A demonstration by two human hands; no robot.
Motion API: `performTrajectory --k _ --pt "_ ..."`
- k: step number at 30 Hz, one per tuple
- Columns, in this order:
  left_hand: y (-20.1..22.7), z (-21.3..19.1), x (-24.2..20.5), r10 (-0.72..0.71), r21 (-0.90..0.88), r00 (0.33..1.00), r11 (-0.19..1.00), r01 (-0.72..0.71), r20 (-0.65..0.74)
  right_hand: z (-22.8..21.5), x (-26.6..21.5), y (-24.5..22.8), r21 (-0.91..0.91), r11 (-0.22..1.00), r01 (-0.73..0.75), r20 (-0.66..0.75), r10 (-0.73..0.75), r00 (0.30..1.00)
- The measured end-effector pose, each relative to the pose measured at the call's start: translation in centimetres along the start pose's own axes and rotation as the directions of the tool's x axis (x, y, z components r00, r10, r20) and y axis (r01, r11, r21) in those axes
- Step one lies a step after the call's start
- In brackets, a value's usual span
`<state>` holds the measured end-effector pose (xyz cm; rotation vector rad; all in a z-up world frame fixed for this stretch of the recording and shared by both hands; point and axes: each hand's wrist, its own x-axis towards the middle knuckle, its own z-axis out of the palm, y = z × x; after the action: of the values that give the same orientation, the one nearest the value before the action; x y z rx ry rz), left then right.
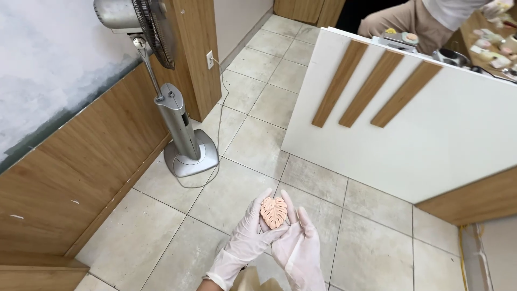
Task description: The person picks up a flower-shaped candle from a table, carries it to a display shelf, and then retrieves a star-shaped candle and a yellow flower candle from the shelf.
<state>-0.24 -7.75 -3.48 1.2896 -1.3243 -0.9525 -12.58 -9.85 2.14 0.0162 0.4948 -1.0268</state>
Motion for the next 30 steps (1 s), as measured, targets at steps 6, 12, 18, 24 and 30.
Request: performTrajectory --k 6,12,18,24,30 --pt "-1.4 -1.3 8.1 0.002 0.020 1.000 1.000 -0.002 -0.009 1.0 7.9 -2.2 0.045 0.999 0.023 -0.053 -0.021 0.998" --pt "-1.6 -5.1 20.3 -0.088 0.092 0.996 0.992 0.085 0.029 4.1 19.6 -5.1 0.043 0.999 -0.002 0.074 -0.001 0.997" --pt "-3.1 -8.9 32.2 0.035 0.055 0.999 0.998 -0.035 -0.001 10.4 30.1 -7.1 0.040 0.999 0.014 0.171 -0.021 0.985" --pt "-7.1 -9.9 39.7 0.042 -0.013 0.999 0.999 -0.042 -0.013 13.3 37.8 -8.2 0.026 0.999 0.038 0.054 -0.039 0.998" --pt "-11.6 -9.9 47.2 0.069 -0.178 0.997 0.981 -0.074 -0.035 14.5 46.1 -10.9 0.058 0.998 -0.034 -0.117 0.041 0.992"
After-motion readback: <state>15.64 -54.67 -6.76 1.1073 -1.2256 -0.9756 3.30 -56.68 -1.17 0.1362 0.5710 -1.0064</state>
